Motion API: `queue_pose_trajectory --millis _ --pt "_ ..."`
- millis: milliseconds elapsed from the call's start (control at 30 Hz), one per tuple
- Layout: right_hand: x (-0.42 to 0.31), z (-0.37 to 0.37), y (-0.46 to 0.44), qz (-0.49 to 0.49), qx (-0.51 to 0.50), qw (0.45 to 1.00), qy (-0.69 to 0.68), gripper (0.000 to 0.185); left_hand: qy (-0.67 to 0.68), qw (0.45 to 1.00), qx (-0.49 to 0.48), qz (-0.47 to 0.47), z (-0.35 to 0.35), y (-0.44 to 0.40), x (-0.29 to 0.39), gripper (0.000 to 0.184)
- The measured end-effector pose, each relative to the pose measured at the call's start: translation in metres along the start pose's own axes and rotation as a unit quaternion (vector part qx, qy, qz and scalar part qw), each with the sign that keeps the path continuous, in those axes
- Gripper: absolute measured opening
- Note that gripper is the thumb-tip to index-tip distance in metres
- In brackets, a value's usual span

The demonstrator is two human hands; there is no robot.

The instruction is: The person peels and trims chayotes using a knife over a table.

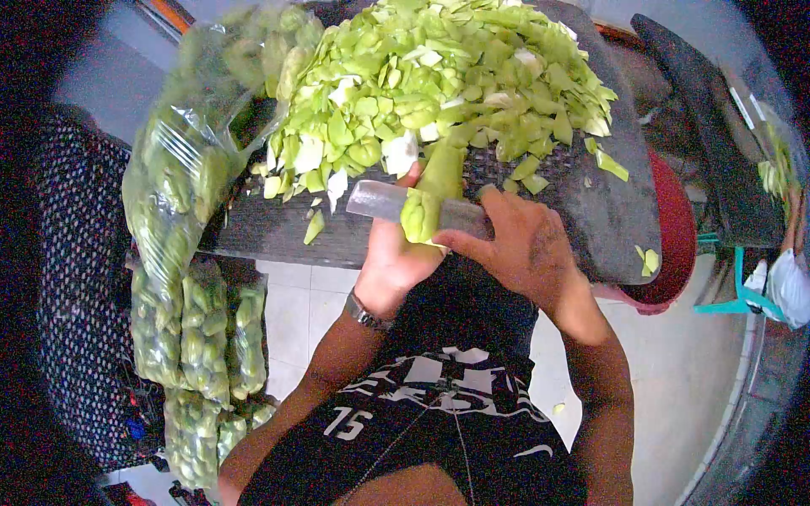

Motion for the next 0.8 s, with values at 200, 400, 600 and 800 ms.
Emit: queue_pose_trajectory --millis 200,400,600,800 --pt "-0.001 0.004 0.002 -0.041 -0.008 0.999 0.01 0.062 -0.044 0.999 -0.012 0.016 -0.001 -0.003 -0.005 0.05" --pt "-0.005 0.002 0.0 -0.051 0.01 0.999 0.008 0.06 -0.055 0.997 0.027 0.049 -0.003 -0.002 -0.004 0.05" --pt "0.041 -0.002 -0.038 0.032 -0.08 0.995 -0.052 0.055 -0.153 0.988 0.024 0.026 0.005 0.023 0.0 0.043" --pt "-0.002 -0.004 -0.019 -0.066 -0.082 0.994 0.0 0.052 -0.046 0.996 0.042 0.06 -0.019 -0.005 0.008 0.045"
Point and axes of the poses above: each hand's wrist, its own y-axis away from the middle knuckle, its own z-axis out of the palm, x = y × z, the point moved 6 cm from there along -y, towards the middle knuckle, and after that the axes turned 13 degrees about z, right-handed, at the moved point
